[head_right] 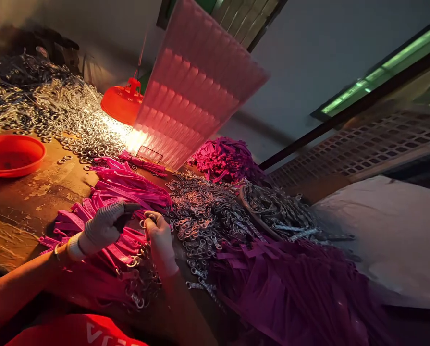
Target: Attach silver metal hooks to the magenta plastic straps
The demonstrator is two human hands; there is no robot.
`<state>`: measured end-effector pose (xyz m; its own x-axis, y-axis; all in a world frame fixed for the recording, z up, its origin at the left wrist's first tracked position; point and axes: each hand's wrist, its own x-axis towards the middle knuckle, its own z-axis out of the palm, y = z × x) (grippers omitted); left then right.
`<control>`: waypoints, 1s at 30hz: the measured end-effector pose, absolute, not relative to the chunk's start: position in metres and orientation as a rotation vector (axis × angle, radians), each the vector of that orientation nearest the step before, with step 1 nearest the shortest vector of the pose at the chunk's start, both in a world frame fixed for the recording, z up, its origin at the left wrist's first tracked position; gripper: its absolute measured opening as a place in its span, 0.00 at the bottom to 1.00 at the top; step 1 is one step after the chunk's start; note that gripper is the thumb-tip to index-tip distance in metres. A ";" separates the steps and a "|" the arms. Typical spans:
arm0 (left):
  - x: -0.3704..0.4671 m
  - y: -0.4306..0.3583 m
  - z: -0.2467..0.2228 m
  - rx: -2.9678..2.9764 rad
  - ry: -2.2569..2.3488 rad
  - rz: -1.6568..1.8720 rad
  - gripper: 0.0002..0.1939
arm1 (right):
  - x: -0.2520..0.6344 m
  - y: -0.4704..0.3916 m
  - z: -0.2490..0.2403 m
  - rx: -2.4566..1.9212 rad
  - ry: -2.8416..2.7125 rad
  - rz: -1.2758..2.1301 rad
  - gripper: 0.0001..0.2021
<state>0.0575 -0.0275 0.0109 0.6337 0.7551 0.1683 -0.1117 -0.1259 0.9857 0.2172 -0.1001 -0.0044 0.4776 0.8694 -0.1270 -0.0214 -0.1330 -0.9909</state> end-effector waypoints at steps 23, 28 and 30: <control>0.071 -0.032 -0.001 0.973 0.618 0.371 0.15 | 0.231 -0.107 0.011 -1.743 -1.886 0.218 0.10; 0.067 -0.032 0.001 1.217 0.551 0.440 0.17 | 0.226 -0.113 0.016 -1.985 -2.091 -0.001 0.11; 0.069 -0.032 0.000 1.145 0.579 0.428 0.15 | 0.219 -0.115 0.016 -2.047 -2.060 -0.039 0.12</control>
